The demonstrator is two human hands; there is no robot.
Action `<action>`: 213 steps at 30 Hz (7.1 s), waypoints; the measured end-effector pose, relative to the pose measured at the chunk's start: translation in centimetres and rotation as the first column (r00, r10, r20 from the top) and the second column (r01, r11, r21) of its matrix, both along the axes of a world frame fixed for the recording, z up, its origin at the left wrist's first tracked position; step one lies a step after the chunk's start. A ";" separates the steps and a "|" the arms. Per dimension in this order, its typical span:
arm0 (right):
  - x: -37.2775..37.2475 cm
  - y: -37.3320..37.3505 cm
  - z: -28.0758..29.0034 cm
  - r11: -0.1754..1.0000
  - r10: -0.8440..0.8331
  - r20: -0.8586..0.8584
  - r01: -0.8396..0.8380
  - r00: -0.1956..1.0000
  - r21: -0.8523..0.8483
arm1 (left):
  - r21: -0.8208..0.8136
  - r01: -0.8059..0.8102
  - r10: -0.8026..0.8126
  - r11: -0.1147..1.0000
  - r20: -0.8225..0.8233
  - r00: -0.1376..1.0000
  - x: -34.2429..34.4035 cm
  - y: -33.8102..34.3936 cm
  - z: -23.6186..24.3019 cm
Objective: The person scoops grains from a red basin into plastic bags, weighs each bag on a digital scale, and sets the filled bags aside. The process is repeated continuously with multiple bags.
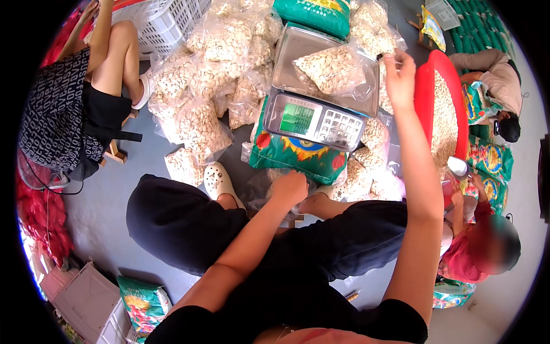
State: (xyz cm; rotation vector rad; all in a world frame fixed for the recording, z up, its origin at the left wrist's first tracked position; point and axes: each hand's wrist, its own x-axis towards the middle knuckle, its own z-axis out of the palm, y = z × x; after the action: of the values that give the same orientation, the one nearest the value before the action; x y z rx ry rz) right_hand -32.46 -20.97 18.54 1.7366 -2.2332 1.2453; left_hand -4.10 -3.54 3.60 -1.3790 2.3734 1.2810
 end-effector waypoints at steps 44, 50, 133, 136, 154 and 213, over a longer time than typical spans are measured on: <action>6.6 -5.4 -2.8 0.489 0.119 -0.198 0.116 0.973 0.865 | 0.118 0.045 -0.036 0.992 -0.077 0.996 -0.4 0.4 0.4; 6.1 -6.2 -6.0 0.636 0.109 -0.297 0.163 0.949 0.754 | 0.134 0.059 -0.050 0.989 -0.074 0.996 -0.1 0.1 0.2; 28.8 -26.3 4.0 0.671 0.729 -0.355 -0.714 0.585 0.199 | 0.350 -0.282 0.374 0.893 -0.232 0.898 0.8 -1.1 -2.5; 30.3 -27.3 -0.1 0.621 0.767 -0.430 -0.718 0.476 0.313 | 0.337 -0.279 0.373 0.899 -0.259 0.891 1.0 -1.7 -2.0; 6.1 -1.0 7.3 0.852 0.451 -0.429 -0.234 0.783 0.469 | 0.164 -0.110 0.147 0.980 -0.228 0.962 0.2 0.0 -3.0; 1.9 -1.6 -5.4 0.976 -0.212 0.484 0.163 0.849 0.141 | 0.065 0.009 -0.008 0.998 -0.019 1.000 0.2 0.6 -0.1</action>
State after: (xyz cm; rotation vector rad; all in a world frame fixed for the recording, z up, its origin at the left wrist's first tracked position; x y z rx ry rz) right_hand -30.54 -22.62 13.17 1.2756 -2.6926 1.7191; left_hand -3.94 -2.94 3.52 -1.3431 2.3253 1.3622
